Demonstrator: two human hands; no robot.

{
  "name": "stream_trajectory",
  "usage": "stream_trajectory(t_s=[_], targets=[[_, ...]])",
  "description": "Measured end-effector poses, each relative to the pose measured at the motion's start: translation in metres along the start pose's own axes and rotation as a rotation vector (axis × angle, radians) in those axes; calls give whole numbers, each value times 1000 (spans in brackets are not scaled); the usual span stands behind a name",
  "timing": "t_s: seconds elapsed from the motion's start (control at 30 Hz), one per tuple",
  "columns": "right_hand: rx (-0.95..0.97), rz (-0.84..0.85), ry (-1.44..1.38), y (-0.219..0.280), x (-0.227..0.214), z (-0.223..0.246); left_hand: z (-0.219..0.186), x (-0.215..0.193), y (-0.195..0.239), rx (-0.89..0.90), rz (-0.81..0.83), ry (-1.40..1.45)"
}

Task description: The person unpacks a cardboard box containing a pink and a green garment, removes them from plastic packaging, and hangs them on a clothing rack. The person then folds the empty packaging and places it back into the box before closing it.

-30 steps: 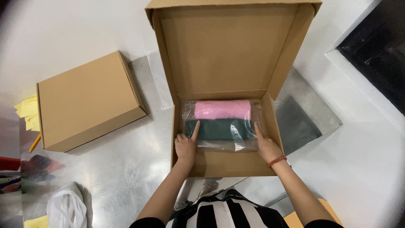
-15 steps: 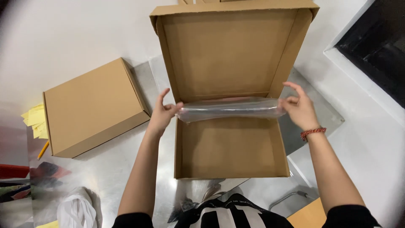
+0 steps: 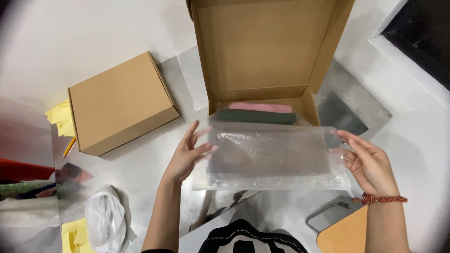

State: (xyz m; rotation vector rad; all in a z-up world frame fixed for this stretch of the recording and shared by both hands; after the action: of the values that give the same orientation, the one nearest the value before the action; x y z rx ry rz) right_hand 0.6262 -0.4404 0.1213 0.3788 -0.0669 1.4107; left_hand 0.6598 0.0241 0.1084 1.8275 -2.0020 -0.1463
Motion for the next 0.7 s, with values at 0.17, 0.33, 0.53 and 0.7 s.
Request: stream_trajectory(t_s=[0.17,0.33,0.53,0.7], targets=[[86,10,-86,64,-26,-54,98,-11,85,-179,-248,141],[219,63,-201,120,-34,-114,166,8,152,-297,-400,261],[185,-197,-560,198,-1,-132,200,31,189,-308,-416,235],[264,-236,-397,230,40,-149,190,50,211,-315,-378,145]])
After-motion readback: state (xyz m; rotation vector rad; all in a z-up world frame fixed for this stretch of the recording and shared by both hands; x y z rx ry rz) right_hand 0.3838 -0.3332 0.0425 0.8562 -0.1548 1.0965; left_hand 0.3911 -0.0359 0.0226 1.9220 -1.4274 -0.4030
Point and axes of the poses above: each hand's wrist, its own y-axis away from the middle knuckle, its own x-axis out of the palm, z = x × y, the point moved 1 cm from there along -y, towards the middle knuckle, and after that the axes turned 7 degrees about -y, right-handed, at the moved point
